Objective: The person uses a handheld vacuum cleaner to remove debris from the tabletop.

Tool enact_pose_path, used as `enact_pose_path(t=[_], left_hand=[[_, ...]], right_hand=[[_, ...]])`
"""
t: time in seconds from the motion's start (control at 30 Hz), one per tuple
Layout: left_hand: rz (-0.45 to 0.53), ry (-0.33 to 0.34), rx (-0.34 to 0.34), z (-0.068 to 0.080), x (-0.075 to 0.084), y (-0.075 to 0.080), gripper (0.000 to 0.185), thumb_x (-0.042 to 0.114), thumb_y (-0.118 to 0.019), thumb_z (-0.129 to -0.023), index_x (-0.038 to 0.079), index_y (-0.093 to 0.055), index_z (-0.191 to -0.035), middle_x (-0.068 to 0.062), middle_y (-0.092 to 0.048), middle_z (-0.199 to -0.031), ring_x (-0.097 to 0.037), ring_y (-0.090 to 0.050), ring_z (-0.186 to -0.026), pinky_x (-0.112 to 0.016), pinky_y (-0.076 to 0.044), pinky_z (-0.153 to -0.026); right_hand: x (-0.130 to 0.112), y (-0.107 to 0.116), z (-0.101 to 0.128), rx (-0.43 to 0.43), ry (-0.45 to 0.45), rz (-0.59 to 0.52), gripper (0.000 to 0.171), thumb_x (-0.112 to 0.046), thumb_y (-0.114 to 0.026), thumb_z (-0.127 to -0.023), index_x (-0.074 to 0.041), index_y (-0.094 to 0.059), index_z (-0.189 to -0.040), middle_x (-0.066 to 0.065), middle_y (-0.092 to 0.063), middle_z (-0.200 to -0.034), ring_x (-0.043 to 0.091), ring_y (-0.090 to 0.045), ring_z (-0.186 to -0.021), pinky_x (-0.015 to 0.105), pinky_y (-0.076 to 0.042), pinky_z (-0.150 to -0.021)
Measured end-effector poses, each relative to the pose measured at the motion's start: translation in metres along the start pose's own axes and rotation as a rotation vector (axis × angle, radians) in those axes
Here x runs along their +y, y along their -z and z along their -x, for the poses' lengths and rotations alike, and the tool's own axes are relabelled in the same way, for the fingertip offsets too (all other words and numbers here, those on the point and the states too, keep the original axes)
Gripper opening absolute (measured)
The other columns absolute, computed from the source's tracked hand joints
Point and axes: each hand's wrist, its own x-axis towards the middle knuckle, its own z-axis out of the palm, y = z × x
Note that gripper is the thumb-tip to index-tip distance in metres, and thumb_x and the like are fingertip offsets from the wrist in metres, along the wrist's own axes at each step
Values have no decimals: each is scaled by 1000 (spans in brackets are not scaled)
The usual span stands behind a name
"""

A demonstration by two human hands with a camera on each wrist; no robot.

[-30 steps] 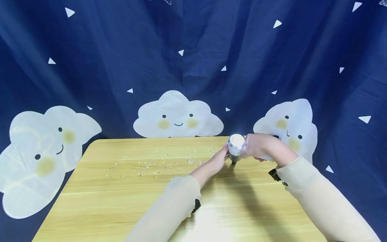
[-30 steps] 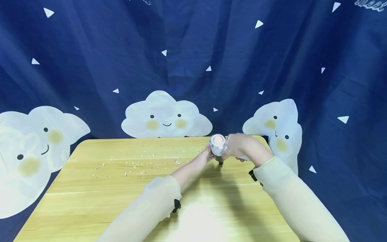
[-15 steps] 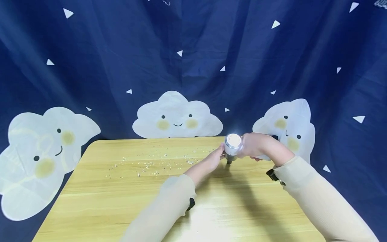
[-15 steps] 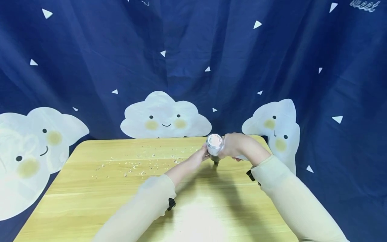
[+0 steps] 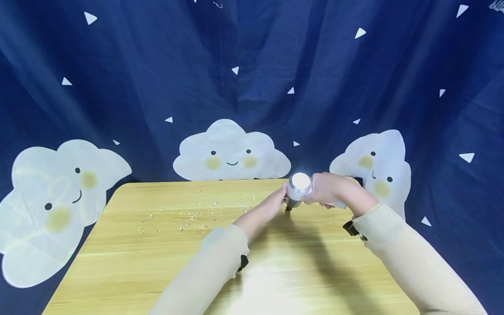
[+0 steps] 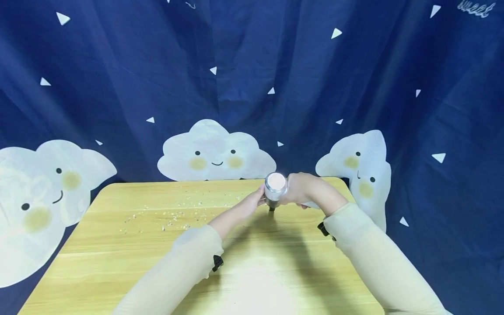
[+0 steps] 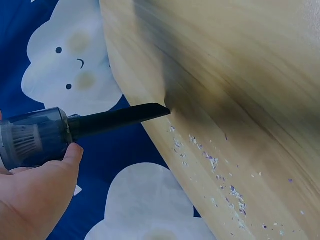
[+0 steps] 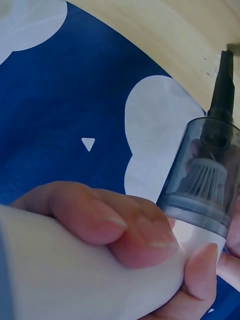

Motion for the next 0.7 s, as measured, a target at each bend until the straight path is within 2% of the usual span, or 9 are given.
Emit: enact_pose_path(t=[0.13, 0.3, 0.53, 0.7], left_hand=[[-31, 20, 28, 3, 4, 2, 70, 52, -5, -107, 11, -34, -156, -12, -35, -159, -33, -38, -143, -49, -23, -120], [-33, 22, 40, 3, 6, 4, 71, 54, -6, -106, 11, -35, -155, -11, -36, -159, -33, -37, -143, -48, -24, -120], [-14, 32, 45, 0, 3, 6, 75, 59, -7, -104, 13, -31, -158, -10, -32, -161, -32, -35, -145, -47, -24, -120], [-32, 53, 63, 0, 4, 7, 73, 58, -8, -105, 13, -33, -156, -12, -35, -159, -34, -35, -144, -50, -25, -119]], right_hand=[[1, -1, -3, 6, 8, -14, 23, -30, -68, -79, -13, -59, -67, 1, -57, -51, 15, -55, -44, 29, -47, -50], [1, -1, -5, 12, 7, -49, 22, -28, -70, -79, -12, -59, -69, 1, -57, -52, 16, -55, -44, 29, -47, -48], [4, -2, -9, 30, 30, -37, 22, -28, -69, -78, -12, -58, -69, 2, -56, -52, 16, -56, -45, 29, -48, -47], [6, -2, -12, 32, 32, -39, 22, -28, -70, -78, -12, -58, -68, 2, -56, -53, 16, -55, -45, 30, -47, -49]])
